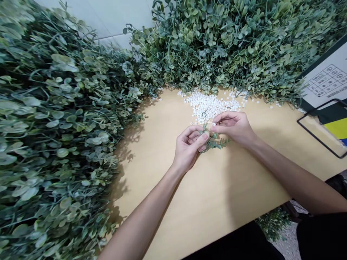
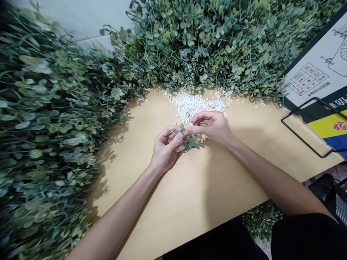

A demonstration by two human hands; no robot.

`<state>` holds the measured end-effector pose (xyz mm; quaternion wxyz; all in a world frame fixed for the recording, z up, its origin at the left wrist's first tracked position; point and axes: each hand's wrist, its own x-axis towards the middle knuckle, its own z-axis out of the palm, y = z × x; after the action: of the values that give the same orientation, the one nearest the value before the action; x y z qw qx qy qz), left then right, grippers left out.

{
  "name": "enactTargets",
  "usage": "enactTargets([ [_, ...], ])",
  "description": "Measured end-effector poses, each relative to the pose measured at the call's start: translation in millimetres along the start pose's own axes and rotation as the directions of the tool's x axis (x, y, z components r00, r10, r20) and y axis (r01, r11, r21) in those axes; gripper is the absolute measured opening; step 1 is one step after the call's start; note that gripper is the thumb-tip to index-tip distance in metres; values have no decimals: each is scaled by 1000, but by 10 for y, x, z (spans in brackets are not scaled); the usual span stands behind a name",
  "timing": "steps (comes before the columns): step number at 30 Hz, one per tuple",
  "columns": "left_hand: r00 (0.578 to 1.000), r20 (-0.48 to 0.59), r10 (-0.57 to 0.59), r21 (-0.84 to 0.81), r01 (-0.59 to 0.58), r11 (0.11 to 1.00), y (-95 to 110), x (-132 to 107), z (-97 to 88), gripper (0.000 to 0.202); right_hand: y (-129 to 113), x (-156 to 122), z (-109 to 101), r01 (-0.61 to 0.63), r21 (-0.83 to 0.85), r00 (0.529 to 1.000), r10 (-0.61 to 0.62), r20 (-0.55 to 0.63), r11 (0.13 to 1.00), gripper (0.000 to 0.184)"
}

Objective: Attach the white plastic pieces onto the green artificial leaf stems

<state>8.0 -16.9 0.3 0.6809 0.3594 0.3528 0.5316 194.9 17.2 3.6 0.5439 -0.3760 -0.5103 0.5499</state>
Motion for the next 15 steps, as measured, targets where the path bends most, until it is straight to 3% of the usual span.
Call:
enactTargets([
  [7, 1000, -13, -7, -8, 7, 1000, -13, 8, -24, 33, -19, 6, -10, -33, -13, 998, 33, 57, 999, 39],
  [15, 994, -110, -25, 85, 34, 996, -22, -22, -11, 35, -6, 6, -26, -72, 62, 993, 65, 98, 996, 30],
])
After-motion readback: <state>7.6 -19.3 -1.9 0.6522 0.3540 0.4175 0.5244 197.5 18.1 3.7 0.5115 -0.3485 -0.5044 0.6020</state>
